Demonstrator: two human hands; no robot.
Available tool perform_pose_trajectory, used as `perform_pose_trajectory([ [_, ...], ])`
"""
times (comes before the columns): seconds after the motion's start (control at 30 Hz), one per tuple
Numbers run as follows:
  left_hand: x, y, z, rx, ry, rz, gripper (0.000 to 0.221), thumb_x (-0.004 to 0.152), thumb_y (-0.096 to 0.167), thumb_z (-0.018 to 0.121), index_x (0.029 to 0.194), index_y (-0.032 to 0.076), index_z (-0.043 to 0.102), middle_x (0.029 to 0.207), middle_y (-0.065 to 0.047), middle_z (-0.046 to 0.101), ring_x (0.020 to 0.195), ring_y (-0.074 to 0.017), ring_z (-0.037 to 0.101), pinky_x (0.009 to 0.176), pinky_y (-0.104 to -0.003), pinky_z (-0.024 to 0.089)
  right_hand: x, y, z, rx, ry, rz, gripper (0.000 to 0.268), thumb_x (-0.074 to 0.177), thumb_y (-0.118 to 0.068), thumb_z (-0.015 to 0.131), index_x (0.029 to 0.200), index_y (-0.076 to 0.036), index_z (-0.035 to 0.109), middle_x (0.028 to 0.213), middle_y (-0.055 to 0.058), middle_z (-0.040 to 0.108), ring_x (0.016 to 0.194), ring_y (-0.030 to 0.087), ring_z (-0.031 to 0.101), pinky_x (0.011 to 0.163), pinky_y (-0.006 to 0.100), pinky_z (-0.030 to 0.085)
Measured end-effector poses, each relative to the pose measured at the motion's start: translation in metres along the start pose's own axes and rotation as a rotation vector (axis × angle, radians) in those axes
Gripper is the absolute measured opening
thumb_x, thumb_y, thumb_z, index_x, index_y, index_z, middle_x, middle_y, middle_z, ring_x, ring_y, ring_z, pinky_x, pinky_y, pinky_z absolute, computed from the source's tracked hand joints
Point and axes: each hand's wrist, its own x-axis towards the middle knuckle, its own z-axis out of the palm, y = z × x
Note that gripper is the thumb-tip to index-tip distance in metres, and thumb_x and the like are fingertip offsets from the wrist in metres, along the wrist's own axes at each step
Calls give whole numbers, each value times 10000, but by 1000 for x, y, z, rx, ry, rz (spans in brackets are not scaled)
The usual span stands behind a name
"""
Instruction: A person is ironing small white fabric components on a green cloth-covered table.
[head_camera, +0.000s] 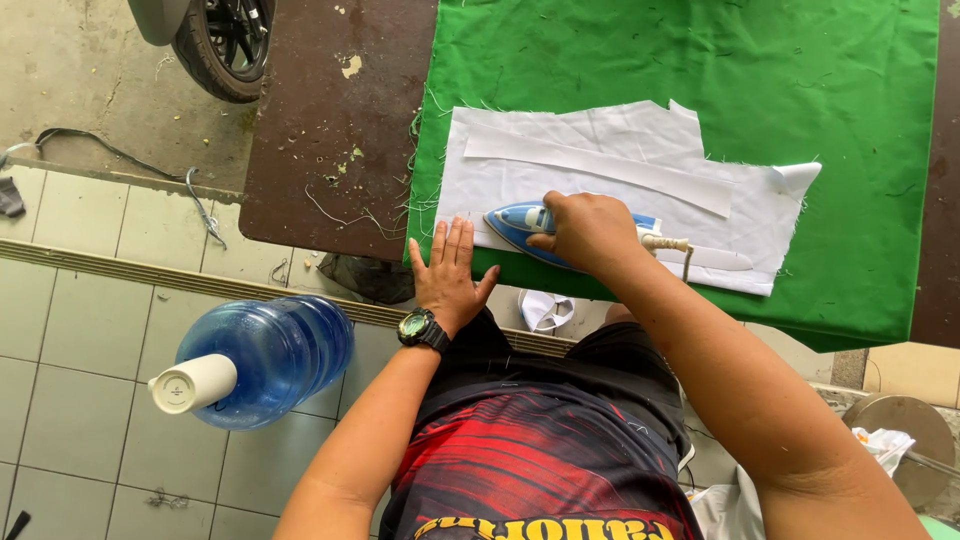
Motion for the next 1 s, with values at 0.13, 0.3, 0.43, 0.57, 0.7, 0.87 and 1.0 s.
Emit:
perform_pose_trajectory([
  [0.13,0,-2,1,34,-45,-8,832,921,668,552,1558,149,418,1611,-88,420,1516,-304,324,1167,-719,180,8,0,5,-1,6,-3,530,843,-524,770,1138,-85,720,867,155,755,862,374,757,755,491,600],
  [0.3,2,-2,-3,69,-64,2,837,885,663,592,1539,156,472,1576,-84,474,1488,-303,371,1155,-712,207,13,7,18,66,60,-18,545,824,-544,765,1103,-80,702,864,184,744,872,421,744,762,551,588],
  [0.43,-2,-2,-1,84,-56,18,818,943,670,527,1562,143,434,1606,-98,430,1503,-316,342,1155,-715,197,-1,26,22,75,70,-5,518,820,-541,779,1088,-103,712,839,141,744,851,381,753,751,508,595],
  [0.57,-1,-3,3,97,-27,16,810,949,675,513,1558,147,444,1603,-94,433,1506,-319,337,1155,-700,208,-16,48,12,23,49,30,535,829,-553,761,1125,-110,706,869,158,750,879,398,749,759,527,589],
  [0.7,-2,-5,4,98,-26,18,809,945,678,517,1555,152,445,1602,-92,429,1508,-322,331,1156,-700,201,-36,65,1,-34,34,83,522,843,-530,762,1159,-118,709,884,152,764,886,384,757,767,514,593],
  [0.87,2,0,-4,96,-44,19,770,954,657,512,1574,208,424,1594,-94,419,1502,-340,323,1133,-721,207,-56,90,-5,-59,-1,143,546,855,-551,745,1222,-150,704,936,137,777,929,364,761,795,491,592],
  [1.0,2,1,-5,88,-61,20,739,958,642,513,1575,244,429,1590,-107,410,1500,-358,312,1112,-738,216,-70,110,-5,-75,-30,198,581,856,-585,724,1275,-185,689,980,126,787,969,357,762,814,489,588],
])
